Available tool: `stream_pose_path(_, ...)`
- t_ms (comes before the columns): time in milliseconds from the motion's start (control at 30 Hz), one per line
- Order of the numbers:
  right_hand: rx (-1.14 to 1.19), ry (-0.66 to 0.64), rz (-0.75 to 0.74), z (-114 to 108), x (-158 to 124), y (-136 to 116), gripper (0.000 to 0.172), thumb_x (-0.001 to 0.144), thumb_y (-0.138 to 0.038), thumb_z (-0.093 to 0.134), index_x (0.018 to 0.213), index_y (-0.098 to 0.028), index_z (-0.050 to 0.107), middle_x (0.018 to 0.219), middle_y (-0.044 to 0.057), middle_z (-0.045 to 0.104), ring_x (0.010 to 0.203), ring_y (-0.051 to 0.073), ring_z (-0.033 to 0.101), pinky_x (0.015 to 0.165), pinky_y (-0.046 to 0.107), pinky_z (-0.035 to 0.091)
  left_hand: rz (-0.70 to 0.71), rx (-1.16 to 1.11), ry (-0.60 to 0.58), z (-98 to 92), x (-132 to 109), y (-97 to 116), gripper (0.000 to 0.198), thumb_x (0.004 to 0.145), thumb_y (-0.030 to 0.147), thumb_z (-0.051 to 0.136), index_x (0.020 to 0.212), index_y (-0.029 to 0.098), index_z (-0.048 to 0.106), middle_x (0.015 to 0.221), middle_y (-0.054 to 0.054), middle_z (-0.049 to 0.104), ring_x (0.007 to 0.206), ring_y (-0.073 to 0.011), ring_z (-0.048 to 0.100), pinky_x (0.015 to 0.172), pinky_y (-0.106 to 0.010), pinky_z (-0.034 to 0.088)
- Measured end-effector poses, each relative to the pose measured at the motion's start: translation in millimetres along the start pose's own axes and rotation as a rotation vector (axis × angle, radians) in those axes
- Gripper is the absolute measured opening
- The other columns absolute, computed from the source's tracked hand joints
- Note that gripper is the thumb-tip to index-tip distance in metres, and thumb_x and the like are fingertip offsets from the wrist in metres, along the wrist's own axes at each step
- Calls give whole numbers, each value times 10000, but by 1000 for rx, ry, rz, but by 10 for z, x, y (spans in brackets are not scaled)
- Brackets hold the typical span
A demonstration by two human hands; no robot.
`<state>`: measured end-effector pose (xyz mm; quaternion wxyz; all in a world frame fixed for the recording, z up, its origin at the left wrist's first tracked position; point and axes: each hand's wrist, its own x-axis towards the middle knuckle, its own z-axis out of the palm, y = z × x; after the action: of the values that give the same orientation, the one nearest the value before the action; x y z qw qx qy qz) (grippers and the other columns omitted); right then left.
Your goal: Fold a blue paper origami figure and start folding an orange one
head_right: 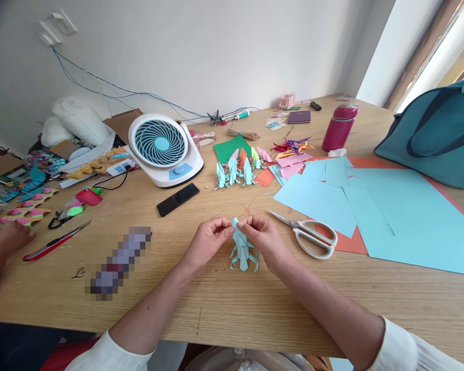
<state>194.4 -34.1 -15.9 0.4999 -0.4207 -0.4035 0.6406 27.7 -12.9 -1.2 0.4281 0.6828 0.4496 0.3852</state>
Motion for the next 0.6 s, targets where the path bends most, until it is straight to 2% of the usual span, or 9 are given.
stream_pose_path(167,20,50,10,-6,18,1,489,623,-603,832,666,-186,581,595,-26,526,526,95,415,486,240,337,-37,-25,39,-7,8,-49,227,798,362,702,780,136,706,790,-37,639,712,-145,549,694,-271,433)
stream_pose_path(367,-15,13,29,18,12,-28,574,555,-698,812,646,-185,571,543,-40,485,477,92,396,426,235,314,-1,5,-21,7,-8,-35,232,853,344,625,741,146,674,743,-14,597,720,-136,525,688,-250,415)
stream_pose_path(467,-25,11,30,22,6,-39,565,576,-697,801,657,-187,572,551,-43,483,479,91,401,435,237,327,-32,-31,-19,17,0,-50,249,850,373,629,768,142,676,760,-20,626,726,-140,544,699,-251,431)
stream_pose_path(600,-71,13,-21,4,19,-46,498,658,-652,778,754,-182,640,651,-8,577,551,115,476,499,250,382,-103,-50,61,-3,29,-121,287,808,421,683,763,137,682,738,-19,658,684,-137,557,671,-250,437)
